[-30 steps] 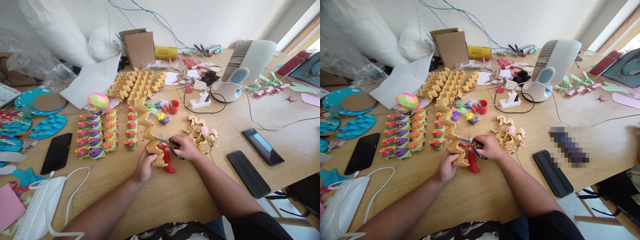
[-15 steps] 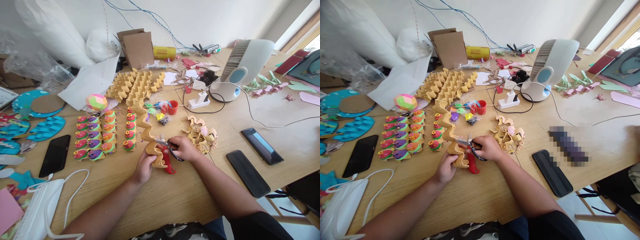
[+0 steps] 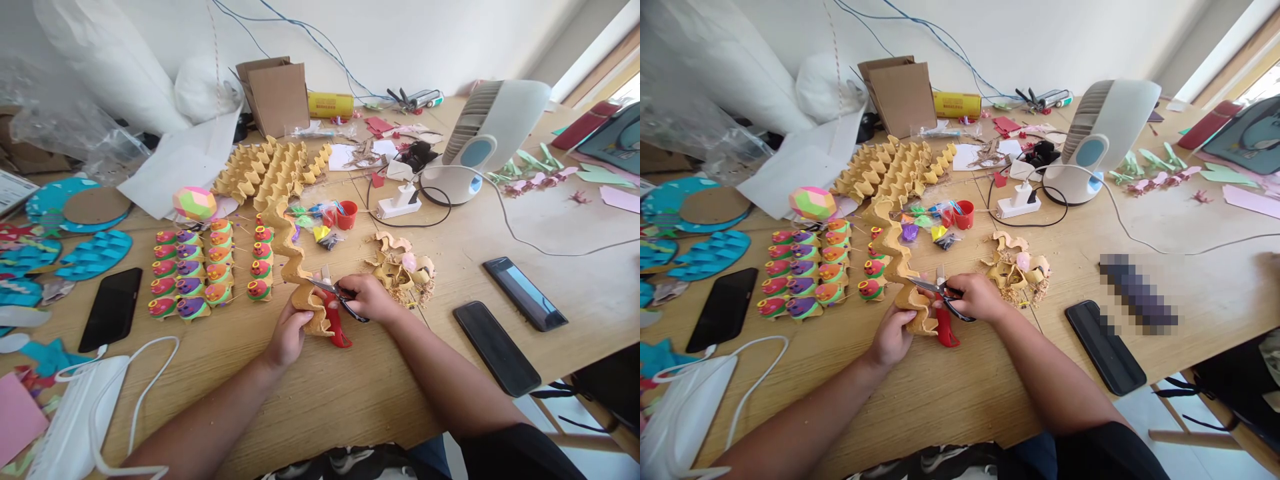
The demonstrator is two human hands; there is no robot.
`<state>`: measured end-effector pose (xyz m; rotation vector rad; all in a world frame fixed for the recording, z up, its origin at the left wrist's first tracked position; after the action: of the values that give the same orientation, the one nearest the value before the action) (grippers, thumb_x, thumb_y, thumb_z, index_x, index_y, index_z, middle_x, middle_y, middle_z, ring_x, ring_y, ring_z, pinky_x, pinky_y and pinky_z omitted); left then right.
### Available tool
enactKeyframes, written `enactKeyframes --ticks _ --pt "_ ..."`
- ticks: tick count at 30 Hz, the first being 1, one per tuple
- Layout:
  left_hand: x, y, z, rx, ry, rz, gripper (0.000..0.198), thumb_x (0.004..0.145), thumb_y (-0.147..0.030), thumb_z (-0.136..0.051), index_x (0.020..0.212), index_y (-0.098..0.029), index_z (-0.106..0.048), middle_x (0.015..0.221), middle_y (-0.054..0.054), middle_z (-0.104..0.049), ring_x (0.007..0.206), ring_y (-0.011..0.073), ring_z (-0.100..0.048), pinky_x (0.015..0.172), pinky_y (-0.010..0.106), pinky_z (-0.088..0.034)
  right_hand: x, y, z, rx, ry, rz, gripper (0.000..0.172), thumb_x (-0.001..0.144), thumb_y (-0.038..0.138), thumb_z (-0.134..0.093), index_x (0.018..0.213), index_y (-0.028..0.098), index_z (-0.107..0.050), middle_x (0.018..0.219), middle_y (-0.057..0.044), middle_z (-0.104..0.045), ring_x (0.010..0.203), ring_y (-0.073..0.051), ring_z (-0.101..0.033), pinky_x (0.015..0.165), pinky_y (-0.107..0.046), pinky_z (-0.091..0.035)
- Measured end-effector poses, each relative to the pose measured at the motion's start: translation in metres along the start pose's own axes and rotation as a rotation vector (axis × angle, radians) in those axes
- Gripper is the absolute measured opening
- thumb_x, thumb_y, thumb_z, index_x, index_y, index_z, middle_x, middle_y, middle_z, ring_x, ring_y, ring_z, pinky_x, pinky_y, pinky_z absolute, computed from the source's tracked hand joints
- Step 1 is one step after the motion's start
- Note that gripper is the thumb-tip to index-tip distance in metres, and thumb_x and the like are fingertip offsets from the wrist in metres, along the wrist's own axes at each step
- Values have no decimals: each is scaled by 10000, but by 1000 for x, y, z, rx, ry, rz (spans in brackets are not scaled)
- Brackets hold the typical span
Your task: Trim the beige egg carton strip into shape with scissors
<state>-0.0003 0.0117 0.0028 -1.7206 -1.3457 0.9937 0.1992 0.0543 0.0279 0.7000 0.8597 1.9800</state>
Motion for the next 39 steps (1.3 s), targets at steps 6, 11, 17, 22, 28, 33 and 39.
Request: enactKeyframes --ticks 6,11,17,22,28,33,39 --pt "-1 -2 -3 -21 3 6 195 726 -284 -749 906 -208 -747 1053 116 -714 1211 358 -635 1048 518 -545 0 -1 -1 -13 -16 -28 586 881 702 -646 659 221 -396 630 48 -408 589 -105 -343 578 -261 -227" --pt "-1 -5 -4 7 3 -18 196 727 -313 -765 906 -234 -750 1017 118 -737 1121 367 -667 944 514 -588 1 -2 -1 -19 -16 -40 571 884 680 -665 659 217 -419 637 45 -421 599 -107 -356 585 -260 -231" --pt "-1 -5 -2 47 15 -31 290 764 -314 -715 1024 -195 -761 953 95 -728 945 294 -697 792 409 -591 1 1 1 -8 -24 -28 575 893 670 -669 654 219 -405 626 47 -415 596 -107 -343 583 -260 -230" --pt "-2 -4 -2 44 -12 1 293 751 -314 -706 1010 -185 -755 918 73 -710 940 263 -681 796 382 -577 2 -1 1 9 -29 -49 602 899 705 -638 646 221 -383 620 48 -409 589 -105 -349 583 -262 -232" --pt "-2 -5 -3 11 -42 21 308 751 -309 -715 1036 -193 -738 1005 67 -715 865 201 -639 799 352 -579 3 -7 0 62 -110 -152 599 869 722 -653 648 222 -409 617 52 -413 596 -107 -359 578 -260 -251" --pt "-2 1 2 40 -15 9 387 769 -282 -761 1148 -225 -706 998 46 -713 861 185 -632 762 314 -566 3 -8 2 346 -195 -243 613 799 757 -700 636 219 -455 589 59 -397 565 -100 -366 535 -250 -272" --pt "-4 5 2 115 144 43 476 841 -215 -748 1298 -268 -629 1112 25 -700 987 171 -649 896 315 -542 2 -15 -2 820 -284 -297 569 657 706 -859 758 199 -624 647 19 -618 519 -97 -465 492 -235 -352"
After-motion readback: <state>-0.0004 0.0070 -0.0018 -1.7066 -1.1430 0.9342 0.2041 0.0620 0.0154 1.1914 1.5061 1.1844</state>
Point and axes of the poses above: each hand's wrist, its own x-axis towards the middle knuckle, its own z-axis out of the back of the hand, y = z × x, the point moved 2 cm from there along x, towards the middle knuckle
